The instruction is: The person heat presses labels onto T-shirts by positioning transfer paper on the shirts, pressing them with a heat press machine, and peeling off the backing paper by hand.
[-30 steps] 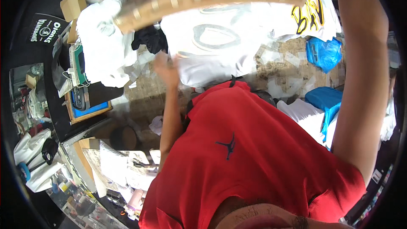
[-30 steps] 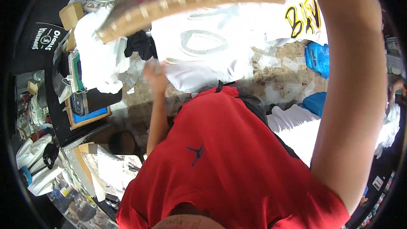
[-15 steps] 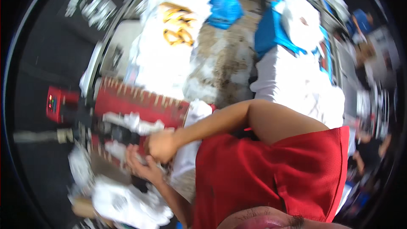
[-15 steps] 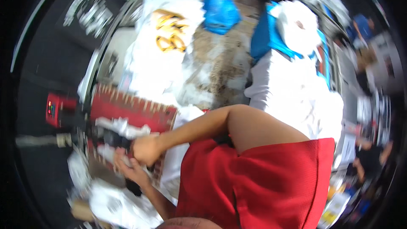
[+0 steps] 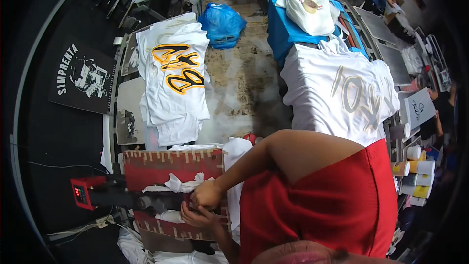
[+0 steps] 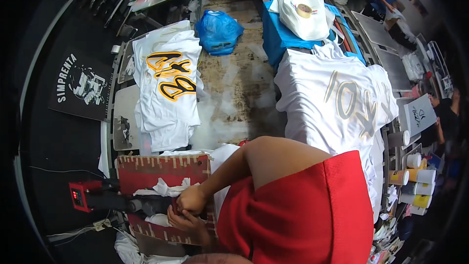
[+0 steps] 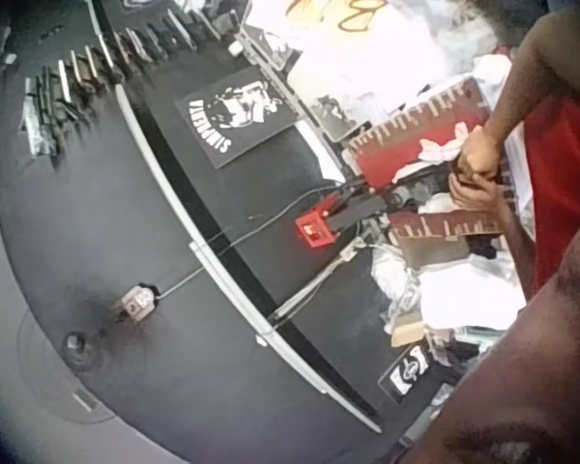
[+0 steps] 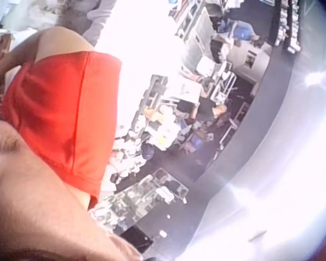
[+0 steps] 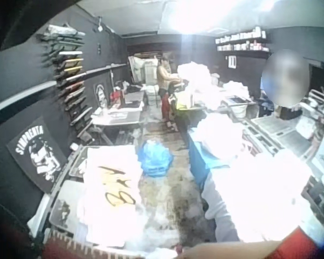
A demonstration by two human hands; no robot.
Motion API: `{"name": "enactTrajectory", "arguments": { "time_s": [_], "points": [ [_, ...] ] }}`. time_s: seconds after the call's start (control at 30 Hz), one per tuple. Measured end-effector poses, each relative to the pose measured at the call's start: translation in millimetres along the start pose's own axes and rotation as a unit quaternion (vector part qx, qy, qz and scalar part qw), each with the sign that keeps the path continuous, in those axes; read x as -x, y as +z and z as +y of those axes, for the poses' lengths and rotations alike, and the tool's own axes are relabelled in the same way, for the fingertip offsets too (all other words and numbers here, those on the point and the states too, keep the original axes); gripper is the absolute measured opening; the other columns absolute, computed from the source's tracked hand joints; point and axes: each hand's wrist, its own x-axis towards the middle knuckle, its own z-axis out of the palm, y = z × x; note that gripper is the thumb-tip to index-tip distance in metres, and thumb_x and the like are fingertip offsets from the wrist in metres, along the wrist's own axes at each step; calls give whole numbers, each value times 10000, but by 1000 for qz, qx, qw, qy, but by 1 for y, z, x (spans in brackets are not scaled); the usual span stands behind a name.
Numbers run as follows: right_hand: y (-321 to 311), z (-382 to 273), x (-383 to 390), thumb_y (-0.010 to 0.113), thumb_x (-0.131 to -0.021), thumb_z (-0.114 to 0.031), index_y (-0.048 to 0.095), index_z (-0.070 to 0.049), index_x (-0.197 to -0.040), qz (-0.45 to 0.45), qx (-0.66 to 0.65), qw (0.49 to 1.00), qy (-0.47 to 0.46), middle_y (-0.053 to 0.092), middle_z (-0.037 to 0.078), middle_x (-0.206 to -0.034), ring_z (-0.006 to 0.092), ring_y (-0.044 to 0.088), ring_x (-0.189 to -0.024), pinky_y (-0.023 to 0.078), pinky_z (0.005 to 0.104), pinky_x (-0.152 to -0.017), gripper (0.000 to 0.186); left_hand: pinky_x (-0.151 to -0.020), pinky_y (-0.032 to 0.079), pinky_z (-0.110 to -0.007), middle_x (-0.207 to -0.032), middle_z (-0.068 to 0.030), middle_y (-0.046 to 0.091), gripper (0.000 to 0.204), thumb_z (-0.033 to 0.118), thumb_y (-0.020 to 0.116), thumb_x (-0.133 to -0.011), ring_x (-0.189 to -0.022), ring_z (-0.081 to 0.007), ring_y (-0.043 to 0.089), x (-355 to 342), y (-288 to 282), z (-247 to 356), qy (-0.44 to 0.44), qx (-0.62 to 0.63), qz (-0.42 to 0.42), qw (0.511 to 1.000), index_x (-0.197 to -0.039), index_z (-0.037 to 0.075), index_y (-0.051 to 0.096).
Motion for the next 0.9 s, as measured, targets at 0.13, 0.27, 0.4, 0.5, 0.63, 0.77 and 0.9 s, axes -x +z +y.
{"name": "enactTrajectory", "arguments": {
  "time_s": [0.13, 0.27, 0.4, 0.5, 0.63, 0.77, 0.9],
  "points": [
    [2, -2, -2, 656, -732, -226, 611, -26, -719, 9, -6, 1000, -23, 636, 132, -734, 329, 626, -773, 520, 436, -680, 206, -945, 389, -518, -1154, -207, 587, 626, 545, 415, -980, -1084, -386, 534, 7, 2, -7, 3, 20, 15, 1000, -1167, -28, 584],
    [4, -5, -2, 651, -729, -210, 610, -20, -707, 18, 8, 1000, 3, 637, 139, -722, 333, 630, -767, 524, 439, -680, 195, -934, 393, -517, -1117, -202, 593, 551, 485, 456, -977, -1061, -384, 535, 10, 3, -13, -1, 40, 29, 999, -1119, -29, 597],
    [0, -7, -5, 637, -732, -253, 627, -20, -693, 5, 17, 999, 32, 655, 165, -718, 357, 648, -739, 524, 465, -663, 237, -972, 375, -523, -1204, -219, 546, 543, 464, 468, -978, -1142, -388, 494, 9, -4, -2, -41, 43, 24, 998, -1138, -42, 582],
    [3, -3, -3, 645, -722, -251, 635, -29, -682, 2, 39, 999, 23, 657, 166, -714, 354, 645, -746, 523, 464, -669, 225, -1022, 350, -526, -1313, -235, 470, 576, 471, 463, -981, -1231, -390, 438, 4, -5, 11, -55, -72, 75, 993, -1199, -56, 546],
    [4, -6, -5, 634, -737, -225, 620, -46, -692, -13, 29, 999, -12, 633, 122, -710, 314, 634, -772, 519, 444, -689, 185, -1059, 329, -547, -1337, -280, 422, 686, 513, 493, -980, -1281, -433, 394, -25, -5, -28, -128, -168, 157, 965, -1348, -59, 407],
    [7, -7, -5, 634, -787, -275, 645, -62, -683, -43, 88, 995, -26, 635, 113, -689, 315, 645, -748, 525, 430, -670, 237, -1058, 350, -513, -1328, -304, 422, 859, 590, 573, -920, -1248, -444, 440, -56, 0, -82, -281, -37, 160, 945, -1386, -92, 338],
    [6, -11, 0, 604, -867, -376, 664, -52, -662, -59, 126, 990, -22, 643, 131, -662, 336, 651, -692, 529, 445, -643, 388, -1050, 384, -437, -1391, -344, 410, 1062, 635, 680, -817, -1239, -416, 493, -68, -7, -77, -422, 66, 105, 898, -1397, -158, 279]
  ]
}}
